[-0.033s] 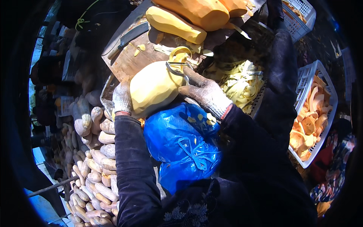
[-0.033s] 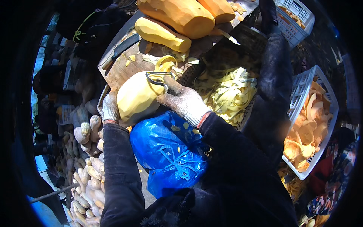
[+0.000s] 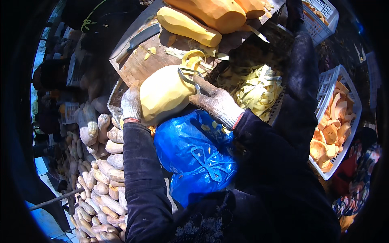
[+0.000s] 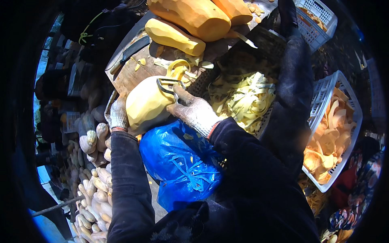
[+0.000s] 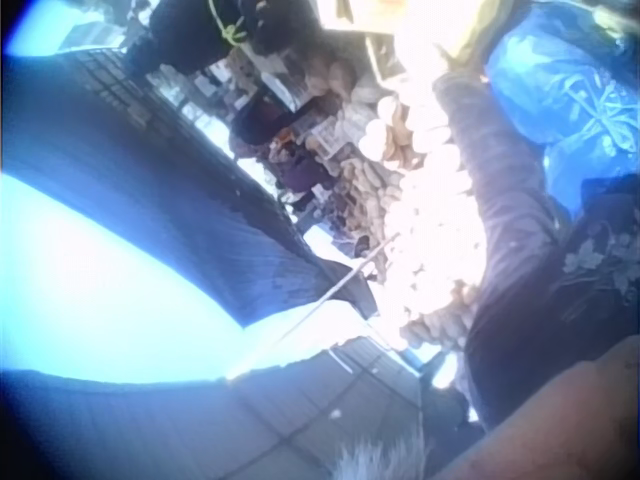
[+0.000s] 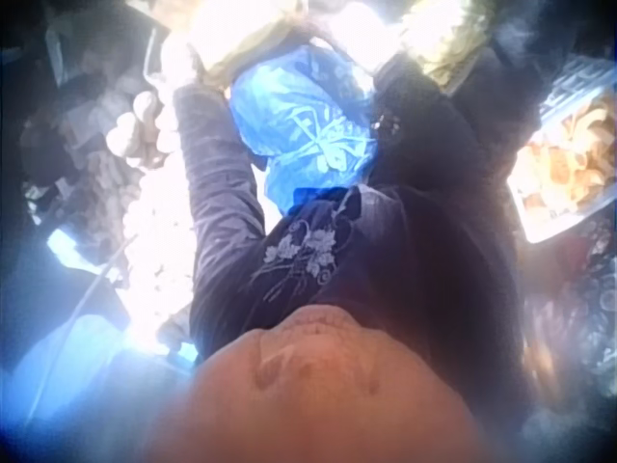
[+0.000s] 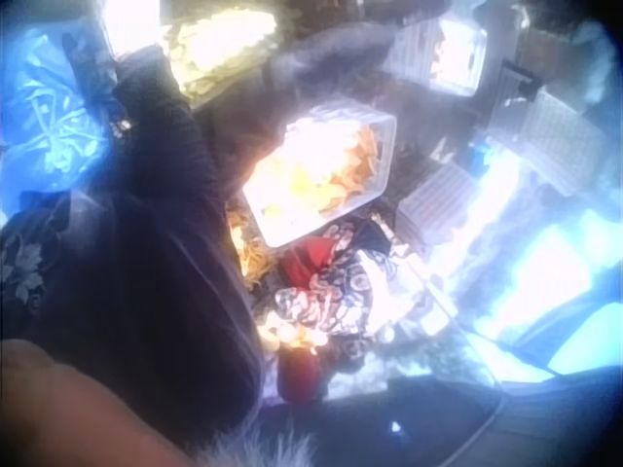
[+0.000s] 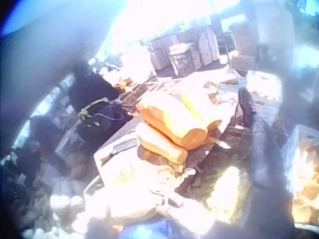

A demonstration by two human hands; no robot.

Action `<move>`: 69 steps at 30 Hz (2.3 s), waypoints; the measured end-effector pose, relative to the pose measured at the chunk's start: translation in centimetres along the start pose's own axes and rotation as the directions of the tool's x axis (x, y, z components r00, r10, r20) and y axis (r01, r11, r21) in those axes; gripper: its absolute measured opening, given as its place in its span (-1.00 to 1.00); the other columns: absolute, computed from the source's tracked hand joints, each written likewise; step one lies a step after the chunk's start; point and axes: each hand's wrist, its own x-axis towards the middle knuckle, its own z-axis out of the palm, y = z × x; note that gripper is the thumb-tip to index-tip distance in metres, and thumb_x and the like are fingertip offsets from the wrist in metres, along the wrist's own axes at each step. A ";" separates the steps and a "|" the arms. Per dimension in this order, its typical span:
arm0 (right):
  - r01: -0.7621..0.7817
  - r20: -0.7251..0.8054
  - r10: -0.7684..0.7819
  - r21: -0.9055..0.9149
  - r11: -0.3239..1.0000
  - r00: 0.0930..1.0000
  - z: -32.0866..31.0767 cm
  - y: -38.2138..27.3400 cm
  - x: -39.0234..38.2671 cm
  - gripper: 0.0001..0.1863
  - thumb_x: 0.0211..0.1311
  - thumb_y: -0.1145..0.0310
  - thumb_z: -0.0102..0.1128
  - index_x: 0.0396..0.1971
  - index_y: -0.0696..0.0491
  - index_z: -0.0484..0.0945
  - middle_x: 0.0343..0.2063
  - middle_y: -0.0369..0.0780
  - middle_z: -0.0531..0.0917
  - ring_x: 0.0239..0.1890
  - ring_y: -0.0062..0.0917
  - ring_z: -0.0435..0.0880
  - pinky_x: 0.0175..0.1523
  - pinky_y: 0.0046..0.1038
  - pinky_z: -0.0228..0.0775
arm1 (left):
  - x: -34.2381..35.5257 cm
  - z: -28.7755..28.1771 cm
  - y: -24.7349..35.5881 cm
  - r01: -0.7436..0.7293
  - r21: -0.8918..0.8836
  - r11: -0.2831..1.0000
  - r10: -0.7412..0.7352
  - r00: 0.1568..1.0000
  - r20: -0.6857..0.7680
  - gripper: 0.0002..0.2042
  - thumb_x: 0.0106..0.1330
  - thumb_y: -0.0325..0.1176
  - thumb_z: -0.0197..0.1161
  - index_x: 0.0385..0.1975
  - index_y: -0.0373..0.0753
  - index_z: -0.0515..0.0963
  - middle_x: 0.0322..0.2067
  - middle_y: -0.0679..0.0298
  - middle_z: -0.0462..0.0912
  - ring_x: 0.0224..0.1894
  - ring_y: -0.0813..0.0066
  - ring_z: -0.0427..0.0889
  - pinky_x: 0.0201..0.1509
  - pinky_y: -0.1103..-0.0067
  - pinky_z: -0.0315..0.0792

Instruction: The person peels several large papayas using a peeler and then cuts them into chunks with a knife. The peeled skins and cut pieces are placed into separate white plastic crates on the table.

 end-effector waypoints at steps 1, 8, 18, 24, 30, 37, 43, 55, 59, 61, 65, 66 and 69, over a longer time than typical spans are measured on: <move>-0.017 0.025 0.020 -0.117 0.993 0.999 -0.3 0.7 -1.4 -0.25 0.23 0.24 0.36 0.39 0.02 0.27 0.05 -0.19 0.59 -0.06 -0.62 0.49 0.07 -0.58 0.38 | 0.0 0.0 0.0 -0.022 0.029 0.999 0.022 1.000 -0.002 -0.74 0.39 -0.43 -0.01 -0.02 -0.14 0.57 -0.22 0.02 0.69 -0.16 0.03 0.69 -0.11 0.32 0.56; -0.094 0.005 0.094 0.099 0.991 0.996 -0.7 1.9 -5.8 -0.23 0.22 0.18 0.37 0.39 0.07 0.27 0.09 -0.15 0.60 0.02 -0.55 0.57 0.15 -0.56 0.37 | 0.1 -0.8 1.1 0.047 -0.082 0.996 -0.046 0.999 0.011 -0.75 0.40 -0.40 -0.01 -0.04 -0.17 0.59 -0.22 0.05 0.71 -0.14 0.08 0.71 -0.10 0.36 0.57; 0.047 0.054 -0.036 -0.214 0.976 0.998 -0.6 4.5 -7.1 -0.24 0.23 0.22 0.36 0.40 0.00 0.26 0.36 -0.10 0.31 0.31 -0.46 0.37 0.38 -0.45 0.18 | 0.1 1.4 -1.7 0.003 0.060 0.998 0.001 0.998 -0.066 -0.76 0.37 -0.40 0.06 -0.05 -0.22 0.60 -0.20 -0.04 0.69 -0.14 0.01 0.70 -0.08 0.32 0.58; 0.038 -0.017 -0.040 -0.145 0.989 0.999 3.5 3.0 0.8 -0.11 0.18 0.15 0.38 0.46 -0.04 0.13 0.33 -0.11 0.38 0.23 -0.47 0.40 0.30 -0.51 0.23 | 3.8 1.8 -4.1 0.629 -0.499 0.597 -0.616 0.757 0.216 -0.52 0.36 -0.02 0.08 0.02 -0.31 0.60 0.00 -0.14 0.63 0.06 0.02 0.62 0.09 0.27 0.43; 0.224 -0.054 -0.231 -0.108 0.969 0.971 3.7 2.2 10.5 -0.11 0.18 0.12 0.31 0.44 0.11 0.13 0.30 0.03 0.40 0.32 -0.35 0.40 0.35 -0.52 0.20 | 5.3 5.9 -8.3 0.428 -0.458 0.779 -0.442 0.893 0.082 -0.69 0.44 -0.26 -0.07 -0.12 -0.31 0.58 -0.12 -0.28 0.61 -0.02 -0.18 0.61 0.00 0.12 0.49; 0.286 -0.130 -0.269 0.127 0.950 0.954 7.3 3.5 11.5 -0.15 0.19 0.12 0.27 0.45 0.03 0.14 0.21 0.02 0.46 0.15 -0.33 0.49 0.23 -0.49 0.30 | 4.6 3.1 -4.2 0.692 -0.675 0.257 -0.694 0.618 0.370 -0.38 0.40 0.03 -0.13 0.13 -0.45 0.48 0.18 -0.18 0.46 0.28 -0.04 0.42 0.28 0.29 0.29; 0.268 -0.255 -0.246 0.054 0.962 0.935 6.2 -0.5 15.0 -0.14 0.16 0.21 0.30 0.44 0.11 0.14 0.20 -0.05 0.50 0.05 -0.45 0.55 0.15 -0.52 0.37 | 11.0 3.7 -4.3 0.502 -0.842 0.198 -0.614 0.733 0.292 -0.42 0.41 0.02 0.01 0.18 -0.38 0.45 0.10 0.03 0.57 0.12 0.22 0.54 0.17 0.41 0.38; 0.179 0.070 -0.256 -0.883 0.434 0.964 11.5 0.1 4.8 -0.23 0.22 -0.05 0.22 0.43 -0.33 0.17 -0.10 -0.11 0.68 -0.15 -0.24 0.71 -0.06 -0.29 0.56 | 4.6 1.4 -3.8 0.508 -0.849 -0.149 -0.224 0.819 0.529 -0.69 0.43 -0.28 0.14 0.05 -0.31 0.54 -0.07 0.06 0.67 -0.11 0.24 0.70 -0.01 0.45 0.60; 0.188 0.089 -0.225 -0.860 0.474 0.970 11.5 -1.6 5.6 -0.22 0.21 -0.03 0.25 0.42 -0.34 0.19 0.02 -0.08 0.65 0.06 -0.20 0.65 0.14 -0.28 0.48 | -4.5 0.7 -4.8 0.462 -0.645 -0.609 -0.205 0.694 0.690 -0.67 0.46 -0.19 0.15 0.07 -0.26 0.53 -0.05 0.16 0.67 -0.08 0.35 0.68 0.05 0.47 0.59; 0.211 0.086 -0.253 -0.829 0.518 0.964 10.4 -0.8 6.4 -0.23 0.20 -0.04 0.27 0.41 -0.34 0.22 0.13 -0.11 0.59 0.11 -0.22 0.62 0.20 -0.31 0.44 | -5.9 -0.3 -2.1 0.419 -0.702 -0.576 -0.218 0.749 0.626 -0.62 0.46 -0.11 0.15 0.09 -0.25 0.51 -0.04 0.17 0.66 -0.06 0.37 0.66 0.07 0.46 0.57; 0.205 0.106 -0.195 -0.768 0.606 0.975 10.3 -1.4 7.0 -0.21 0.17 -0.02 0.30 0.41 -0.34 0.23 0.15 -0.11 0.58 0.13 -0.25 0.62 0.23 -0.36 0.42 | -3.4 0.8 -2.6 0.463 -0.788 -0.406 -0.333 0.728 0.599 -0.61 0.51 -0.04 0.05 0.12 -0.19 0.47 -0.01 0.18 0.64 -0.07 0.43 0.69 0.00 0.52 0.63; 0.204 0.107 -0.188 -0.746 0.634 0.976 10.0 -1.0 7.5 -0.21 0.17 -0.03 0.31 0.42 -0.34 0.22 0.15 -0.11 0.59 0.13 -0.25 0.63 0.23 -0.37 0.42 | -2.6 1.3 -3.1 0.464 -0.789 -0.403 -0.348 0.720 0.601 -0.59 0.50 -0.02 0.05 0.13 -0.19 0.47 -0.01 0.17 0.64 -0.07 0.43 0.69 -0.02 0.51 0.63; 0.207 0.055 -0.218 -0.600 0.773 0.974 8.4 0.1 9.0 -0.19 0.10 0.08 0.44 0.39 -0.30 0.30 0.03 -0.12 0.66 -0.10 -0.49 0.68 0.01 -0.47 0.53 | -2.2 2.0 -2.0 0.481 -0.801 -0.356 -0.403 0.694 0.596 -0.50 0.47 0.08 0.04 0.18 -0.19 0.45 0.00 0.13 0.64 -0.10 0.40 0.70 -0.06 0.47 0.65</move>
